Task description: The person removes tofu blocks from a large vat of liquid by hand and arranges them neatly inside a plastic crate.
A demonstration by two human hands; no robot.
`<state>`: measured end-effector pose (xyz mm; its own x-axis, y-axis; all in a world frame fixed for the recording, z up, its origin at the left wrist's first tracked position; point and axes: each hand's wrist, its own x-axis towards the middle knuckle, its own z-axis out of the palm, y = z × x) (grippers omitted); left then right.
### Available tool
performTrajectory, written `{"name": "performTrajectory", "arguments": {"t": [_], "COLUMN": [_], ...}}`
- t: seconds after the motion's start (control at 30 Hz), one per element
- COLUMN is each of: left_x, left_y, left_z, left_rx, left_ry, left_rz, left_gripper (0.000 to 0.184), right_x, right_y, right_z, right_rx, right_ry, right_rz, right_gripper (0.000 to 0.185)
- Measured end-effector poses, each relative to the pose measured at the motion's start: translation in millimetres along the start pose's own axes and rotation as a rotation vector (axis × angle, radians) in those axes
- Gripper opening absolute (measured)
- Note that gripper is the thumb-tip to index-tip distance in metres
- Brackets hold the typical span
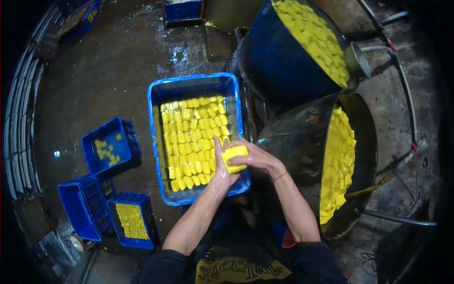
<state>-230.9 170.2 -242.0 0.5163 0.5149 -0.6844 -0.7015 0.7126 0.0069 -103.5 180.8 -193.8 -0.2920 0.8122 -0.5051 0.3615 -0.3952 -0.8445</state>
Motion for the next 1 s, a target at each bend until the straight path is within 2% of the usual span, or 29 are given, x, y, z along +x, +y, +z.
{"name": "performTrajectory", "arguments": {"t": [0.03, 0.07, 0.1, 0.17, 0.2, 0.23, 0.27, 0.33, 0.37, 0.43, 0.47, 0.5, 0.53, 0.57, 0.6, 0.63, 0.67, 0.7, 0.73, 0.77, 0.8, 0.83, 0.9, 0.93, 0.97, 1.0], "left_x": [12, 21, 38, 65, 67, 68, 85, 131, 132, 89, 109, 131, 128, 126, 153, 187, 173, 143, 113, 77, 51, 24, 6, 8, 12, 21], "left_y": [9, 19, 30, 57, 70, 81, 85, 73, 72, 72, 67, 66, 65, 66, 72, 68, 58, 37, 14, -9, -35, -61, -112, -142, -172, -202], "left_z": [-15, -24, -45, -88, -98, -108, -140, -225, -231, -165, -195, -228, -211, -192, -226, -244, -181, -88, -6, 73, 130, 187, 246, 261, 268, 267], "left_rx": [-0.004, 0.012, 0.031, 0.165, 0.404, 0.645, 0.651, 1.088, 1.084, 1.180, 1.241, 1.305, 1.266, 1.236, 1.224, 1.200, 1.444, 1.643, 1.639, 1.554, 1.452, 1.345, 1.554, 1.747, 1.937, 2.287], "left_ry": [0.078, 0.065, 0.081, 0.027, 0.170, 0.313, 0.318, 0.268, 0.225, 0.246, 0.234, 0.202, 0.239, 0.275, 0.196, 0.123, 0.213, 0.295, 0.233, 0.051, -0.184, -0.429, -0.870, -1.021, -1.162, -1.171], "left_rz": [0.000, 0.008, 0.013, 0.052, 0.131, 0.207, 0.203, 0.066, -0.084, -0.023, 0.018, 0.059, 0.026, -0.008, 0.103, 0.214, 0.423, 0.725, 0.965, 1.134, 1.193, 1.214, 1.031, 0.949, 0.853, 0.740], "left_gripper": [0.082, 0.082, 0.081, 0.087, 0.081, 0.076, 0.076, 0.080, 0.080, 0.072, 0.072, 0.072, 0.073, 0.074, 0.071, 0.070, 0.061, 0.052, 0.043, 0.036, 0.031, 0.027, 0.024, 0.022, 0.021, 0.025], "right_x": [17, 34, 54, 107, 132, 138, 144, 140, 140, 132, 124, 113, 99, 80, 49, 12, -37, -81, -128, -165, -192, -224, -279, -301, -316, -326], "right_y": [9, 15, 22, 79, 110, 105, 98, 132, 149, 153, 148, 148, 149, 149, 122, 80, 22, -21, -53, -66, -62, -66, -8, 33, 75, 103], "right_z": [6, 12, 19, 29, 44, 69, 94, 128, 138, 130, 112, 90, 79, 64, 54, 35, 14, -1, -20, -38, -57, -74, -124, -145, -157, -163], "right_rx": [0.268, 0.372, 0.402, 0.053, -0.170, -0.403, -0.609, -0.605, -0.636, -0.493, -0.409, -0.315, -0.298, -0.140, -0.029, -0.052, 0.043, 0.110, 0.194, 0.032, -0.039, 0.204, -0.285, -0.350, -0.569, -0.537], "right_ry": [-0.119, -0.086, -0.058, 0.042, 0.128, 0.269, 0.401, 0.397, 0.389, 0.338, 0.238, 0.186, 0.258, 0.298, 0.391, 0.396, 0.424, 0.499, 0.563, 0.710, 0.928, 1.052, 1.130, 1.051, 0.951, 0.814], "right_rz": [0.186, 0.204, 0.288, 0.363, 0.419, 0.513, 0.636, 0.764, 0.793, 0.723, 0.700, 0.588, 0.484, 0.261, 0.138, -0.042, -0.129, -0.269, -0.292, -0.365, -0.448, -0.207, -0.023, 0.056, 0.267, 0.542], "right_gripper": [0.051, 0.039, 0.046, 0.060, 0.065, 0.068, 0.071, 0.077, 0.081, 0.087, 0.095, 0.101, 0.097, 0.087, 0.072, 0.062, 0.053, 0.047, 0.041, 0.038, 0.033, 0.031, 0.030, 0.027, 0.030, 0.033]}}
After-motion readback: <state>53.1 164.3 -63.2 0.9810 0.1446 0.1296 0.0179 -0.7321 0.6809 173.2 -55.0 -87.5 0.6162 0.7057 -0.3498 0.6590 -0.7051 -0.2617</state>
